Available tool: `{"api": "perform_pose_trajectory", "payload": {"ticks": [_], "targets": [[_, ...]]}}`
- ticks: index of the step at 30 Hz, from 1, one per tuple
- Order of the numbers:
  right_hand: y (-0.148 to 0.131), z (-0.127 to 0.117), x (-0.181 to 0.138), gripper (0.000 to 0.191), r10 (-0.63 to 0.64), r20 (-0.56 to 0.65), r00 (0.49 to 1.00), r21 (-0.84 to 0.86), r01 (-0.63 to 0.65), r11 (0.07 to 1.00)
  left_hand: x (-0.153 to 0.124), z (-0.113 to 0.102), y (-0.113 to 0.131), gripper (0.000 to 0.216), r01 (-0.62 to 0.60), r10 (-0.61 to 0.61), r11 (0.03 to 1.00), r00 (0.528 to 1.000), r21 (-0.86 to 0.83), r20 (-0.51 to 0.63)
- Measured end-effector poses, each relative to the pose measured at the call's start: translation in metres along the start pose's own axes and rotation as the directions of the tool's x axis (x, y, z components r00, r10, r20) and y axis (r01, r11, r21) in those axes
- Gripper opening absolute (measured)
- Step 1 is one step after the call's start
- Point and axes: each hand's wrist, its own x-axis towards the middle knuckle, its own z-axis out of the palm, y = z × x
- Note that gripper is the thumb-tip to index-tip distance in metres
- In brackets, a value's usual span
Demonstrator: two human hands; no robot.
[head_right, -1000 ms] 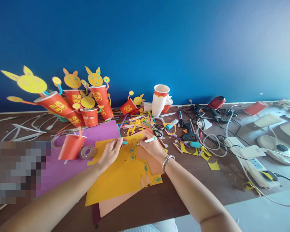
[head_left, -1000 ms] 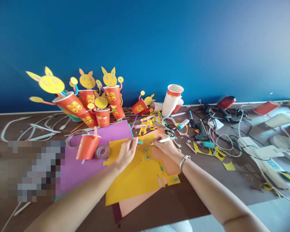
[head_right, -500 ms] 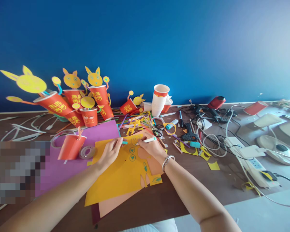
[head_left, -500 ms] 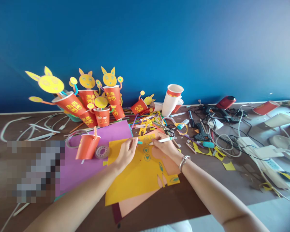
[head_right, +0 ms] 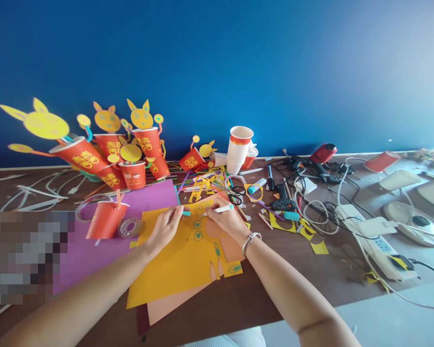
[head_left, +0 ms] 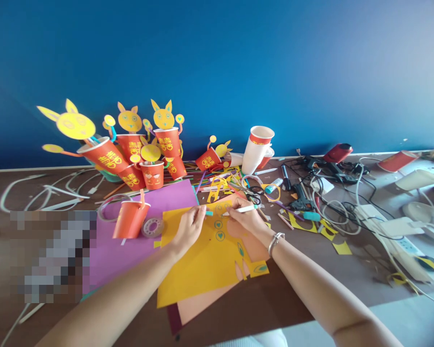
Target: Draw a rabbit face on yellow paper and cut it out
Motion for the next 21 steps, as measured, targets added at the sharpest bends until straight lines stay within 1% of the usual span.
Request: {"api": "perform_pose_trajectory", "payload": {"ticks": [4, 8, 11, 12, 14, 16, 17, 19, 21], "targets": [[0.002, 0.001, -0.001, 0.027, -0.006, 0.001, 1.000, -0.034, 0.006, 0.999, 0.000, 0.000, 0.000, 0.039, 0.006, -0.006, 1.000, 1.000, -0.005, -0.011], [-0.004, 0.001, -0.003, 0.030, 0.013, -0.001, 1.000, -0.060, -0.013, 0.998, 0.000, 0.000, 0.001, 0.040, 0.001, -0.001, 1.000, 1.000, 0.000, -0.008], [-0.011, -0.001, -0.003, 0.029, 0.027, 0.003, 1.000, 0.022, -0.027, 0.999, 0.000, 0.000, 0.001, 0.041, -0.007, 0.007, 1.000, 1.000, 0.003, -0.009], [-0.013, -0.002, -0.002, 0.029, 0.030, -0.015, 0.999, 0.071, -0.029, 0.997, 0.000, 0.000, 0.001, 0.041, -0.008, 0.008, 1.000, 1.000, 0.003, -0.009], [-0.016, -0.005, -0.002, 0.030, 0.036, -0.097, 0.995, 0.165, -0.019, 0.986, 0.000, 0.000, 0.001, 0.041, -0.007, 0.007, 1.000, 1.000, 0.000, -0.012], [-0.018, -0.009, -0.001, 0.032, 0.046, -0.180, 0.983, 0.216, -0.006, 0.976, 0.000, 0.000, 0.002, 0.040, -0.007, 0.007, 1.000, 1.000, -0.005, -0.010], [-0.018, -0.011, -0.001, 0.031, 0.045, -0.197, 0.979, 0.221, -0.001, 0.975, 0.000, 0.000, 0.002, 0.040, -0.009, 0.009, 1.000, 1.000, -0.006, -0.008], [-0.017, -0.014, 0.000, 0.029, 0.040, -0.185, 0.982, 0.183, -0.006, 0.983, 0.000, -0.001, 0.002, 0.040, -0.015, 0.015, 1.000, 1.000, -0.004, -0.007], [-0.015, -0.015, 0.001, 0.027, 0.028, -0.166, 0.986, 0.099, -0.012, 0.995, 0.000, -0.001, 0.002, 0.039, -0.021, 0.021, 1.000, 1.000, -0.001, -0.011]]}}
